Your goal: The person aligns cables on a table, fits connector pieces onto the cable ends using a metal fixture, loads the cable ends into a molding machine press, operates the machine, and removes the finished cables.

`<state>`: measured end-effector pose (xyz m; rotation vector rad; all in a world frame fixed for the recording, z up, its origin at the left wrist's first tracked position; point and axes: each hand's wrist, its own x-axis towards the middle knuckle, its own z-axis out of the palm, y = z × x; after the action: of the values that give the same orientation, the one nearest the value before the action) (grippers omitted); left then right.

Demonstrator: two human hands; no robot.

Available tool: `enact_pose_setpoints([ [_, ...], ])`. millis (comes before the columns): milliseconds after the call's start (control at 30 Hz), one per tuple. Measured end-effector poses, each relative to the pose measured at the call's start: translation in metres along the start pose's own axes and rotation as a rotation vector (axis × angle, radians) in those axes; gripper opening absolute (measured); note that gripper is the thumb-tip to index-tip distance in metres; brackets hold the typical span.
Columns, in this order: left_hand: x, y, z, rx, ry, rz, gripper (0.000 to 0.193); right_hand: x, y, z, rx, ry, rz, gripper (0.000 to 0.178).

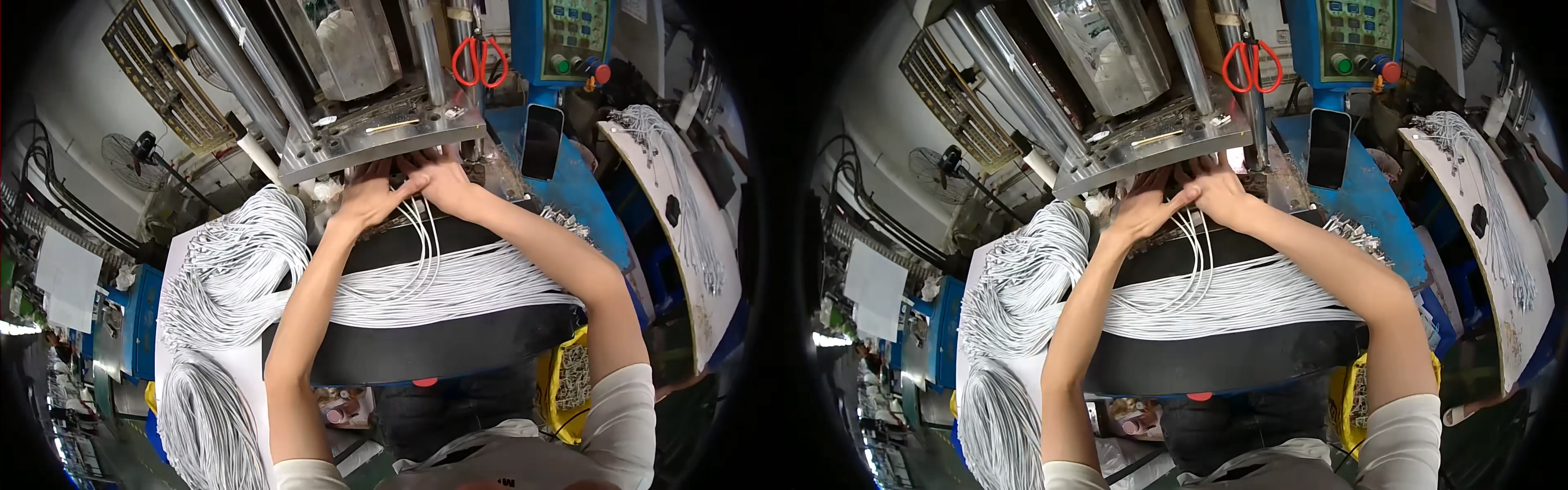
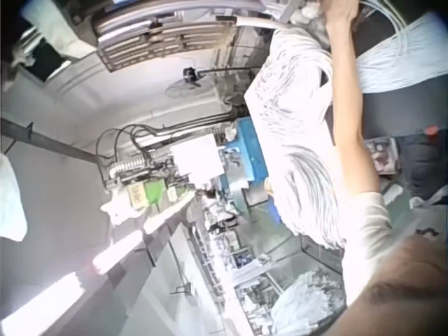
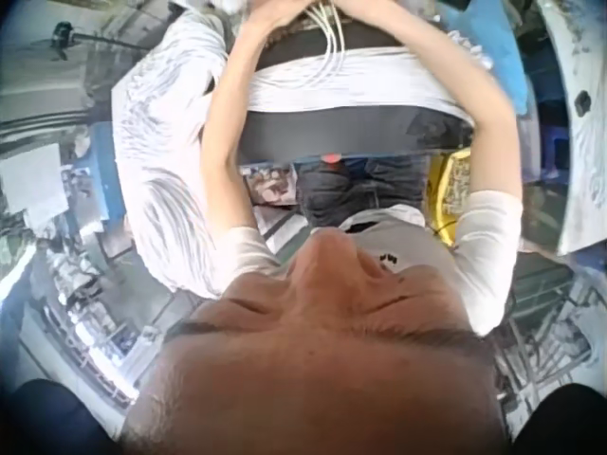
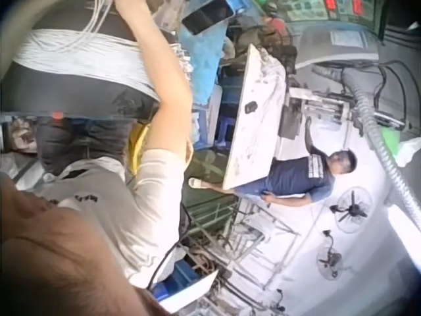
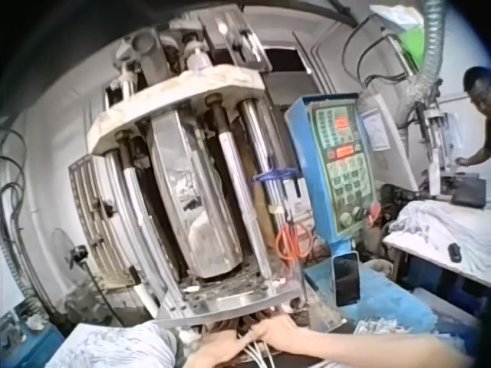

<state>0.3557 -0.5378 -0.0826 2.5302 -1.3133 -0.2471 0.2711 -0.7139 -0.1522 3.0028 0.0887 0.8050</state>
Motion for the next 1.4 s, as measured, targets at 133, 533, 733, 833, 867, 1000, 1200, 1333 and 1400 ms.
enact_pose_setpoints([
  [133,-0.016,0.009,-0.003,-0.187,0.021,-0.033,0.111,-0.015,-0.003,-0.026,-0.025,0.055,-0.059,0.062],
  [533,-0.382,-0.017,0.152,-0.952,-0.178,-0.542,0.056,-0.271,-0.103,-0.165,0.053,-0.358,0.024,0.107],
  [733,-0.379,-0.048,0.156,-1.376,-0.247,-0.859,0.072,-0.266,-0.103,-0.157,0.078,-0.316,0.027,0.114],
  [833,-0.381,-0.048,0.158,-1.486,-0.321,-0.869,0.078,-0.265,-0.105,-0.157,0.055,-0.296,0.021,0.113],
  [867,-0.38,-0.045,0.156,-1.488,-0.326,-0.879,0.08,-0.264,-0.106,-0.159,0.058,-0.301,0.023,0.113],
  [1000,-0.381,-0.045,0.153,-1.493,-0.349,-0.915,0.084,-0.262,-0.109,-0.162,0.061,-0.299,0.026,0.113],
  [1200,-0.382,-0.043,0.152,-1.511,-0.376,-0.938,0.083,-0.265,-0.108,-0.164,0.061,-0.297,0.025,0.112],
  [1333,-0.382,-0.038,0.147,-1.697,-0.465,-0.899,0.068,-0.264,-0.108,-0.165,0.058,-0.277,0.01,0.112],
  [1400,-0.361,0.013,0.094,-1.613,-0.567,-0.659,0.058,-0.263,-0.108,-0.162,0.056,-0.275,0.015,0.111],
])
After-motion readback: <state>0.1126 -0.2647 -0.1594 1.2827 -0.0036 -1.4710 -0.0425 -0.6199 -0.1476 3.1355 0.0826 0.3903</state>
